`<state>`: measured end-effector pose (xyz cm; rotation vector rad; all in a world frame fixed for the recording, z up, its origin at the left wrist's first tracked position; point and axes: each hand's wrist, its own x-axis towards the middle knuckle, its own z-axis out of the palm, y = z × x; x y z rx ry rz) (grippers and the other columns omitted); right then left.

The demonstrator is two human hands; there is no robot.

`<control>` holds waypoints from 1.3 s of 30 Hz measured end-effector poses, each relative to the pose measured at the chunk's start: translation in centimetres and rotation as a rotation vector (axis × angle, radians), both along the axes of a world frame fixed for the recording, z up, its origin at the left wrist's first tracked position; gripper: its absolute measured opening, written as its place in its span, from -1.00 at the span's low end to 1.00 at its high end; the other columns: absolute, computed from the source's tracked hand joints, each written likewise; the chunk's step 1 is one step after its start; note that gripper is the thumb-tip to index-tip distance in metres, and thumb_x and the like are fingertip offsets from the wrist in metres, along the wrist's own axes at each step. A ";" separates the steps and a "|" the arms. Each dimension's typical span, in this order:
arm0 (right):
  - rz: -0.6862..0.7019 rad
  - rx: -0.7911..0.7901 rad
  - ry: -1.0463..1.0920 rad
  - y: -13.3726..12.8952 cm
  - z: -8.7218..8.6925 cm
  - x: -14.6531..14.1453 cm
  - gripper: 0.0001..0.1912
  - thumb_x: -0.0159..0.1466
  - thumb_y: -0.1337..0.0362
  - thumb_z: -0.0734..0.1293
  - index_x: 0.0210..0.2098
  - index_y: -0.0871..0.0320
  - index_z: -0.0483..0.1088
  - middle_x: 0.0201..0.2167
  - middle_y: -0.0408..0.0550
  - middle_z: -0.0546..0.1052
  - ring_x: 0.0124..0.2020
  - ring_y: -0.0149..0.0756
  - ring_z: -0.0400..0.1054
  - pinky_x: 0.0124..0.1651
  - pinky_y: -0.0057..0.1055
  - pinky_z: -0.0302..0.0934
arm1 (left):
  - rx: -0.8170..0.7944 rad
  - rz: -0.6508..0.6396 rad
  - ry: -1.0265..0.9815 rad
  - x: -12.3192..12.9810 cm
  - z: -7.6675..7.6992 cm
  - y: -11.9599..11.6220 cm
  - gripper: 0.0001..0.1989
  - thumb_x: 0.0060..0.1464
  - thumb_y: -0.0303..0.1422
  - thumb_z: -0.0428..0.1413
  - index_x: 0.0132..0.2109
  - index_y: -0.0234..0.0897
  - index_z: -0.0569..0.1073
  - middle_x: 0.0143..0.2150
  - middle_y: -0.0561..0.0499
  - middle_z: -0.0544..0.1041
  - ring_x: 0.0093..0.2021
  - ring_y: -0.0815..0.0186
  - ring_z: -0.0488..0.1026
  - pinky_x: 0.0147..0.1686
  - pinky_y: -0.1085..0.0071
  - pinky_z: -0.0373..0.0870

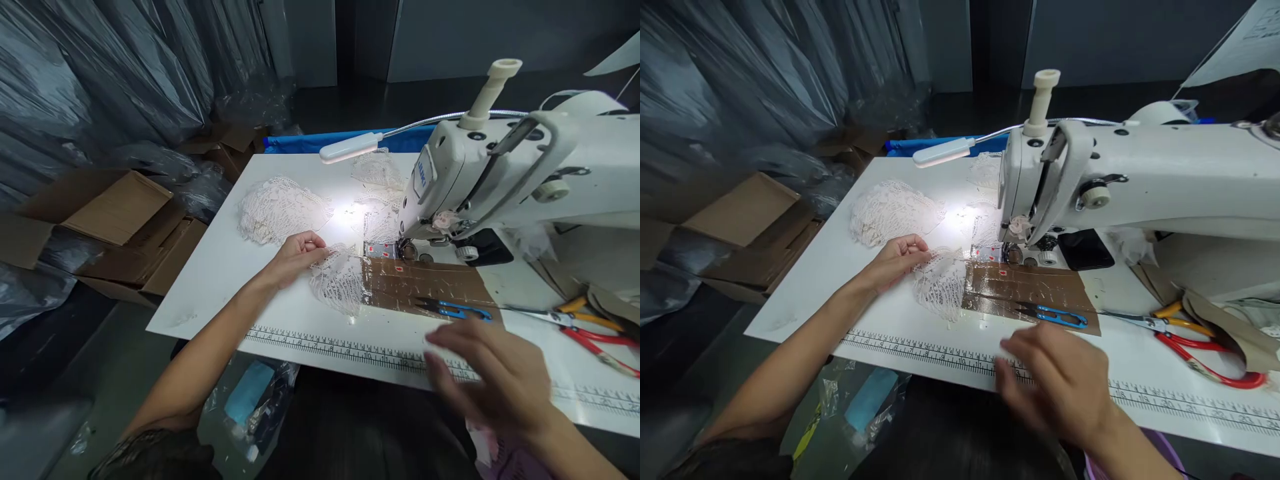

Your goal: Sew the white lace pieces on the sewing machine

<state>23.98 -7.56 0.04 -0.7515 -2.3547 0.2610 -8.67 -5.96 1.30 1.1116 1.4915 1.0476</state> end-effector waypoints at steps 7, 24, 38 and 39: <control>-0.323 0.031 -0.313 4.6 -2.8 1.0 -0.70 0.32 0.13 0.17 -0.23 0.20 0.41 -0.27 0.20 0.44 -0.18 0.14 0.34 -0.20 0.05 0.27 | -0.110 0.052 -0.084 0.2 0.0 0.1 -0.78 0.00 -0.31 0.25 -0.20 -0.33 0.51 -0.34 0.00 0.50 -0.42 0.48 0.36 -0.50 0.54 0.23; 0.386 -1.405 0.234 4.5 1.9 -12.5 -0.64 0.20 -0.03 0.37 -0.39 0.18 0.40 -0.52 -0.18 0.37 -0.47 -0.42 0.23 -0.34 -0.43 0.22 | -0.149 -0.381 -0.255 0.9 1.7 -1.9 -0.72 -0.03 -0.26 0.30 -0.28 -0.38 0.45 -0.38 -0.02 0.51 -0.38 0.43 0.44 -0.39 0.52 0.36; -0.101 -0.826 -0.258 8.5 0.2 -6.2 -0.62 0.26 -0.05 0.20 -0.44 0.12 0.39 -0.70 -0.18 0.30 -0.65 -0.38 0.13 -0.54 -0.39 -0.09 | 0.291 -0.005 0.809 -0.6 0.4 -0.5 -0.86 0.22 -0.30 0.05 -0.17 -0.23 0.48 -0.20 -0.01 0.48 -0.28 0.33 0.42 -0.31 0.42 0.34; -0.091 -0.844 -0.255 8.6 0.1 -6.1 -0.61 0.27 -0.06 0.19 -0.43 0.12 0.39 -0.70 -0.18 0.31 -0.65 -0.38 0.15 -0.54 -0.40 -0.08 | 0.335 0.047 0.911 -1.0 0.1 0.0 -0.87 0.22 -0.33 0.05 -0.17 -0.24 0.47 -0.15 -0.03 0.47 -0.21 0.29 0.43 -0.24 0.38 0.35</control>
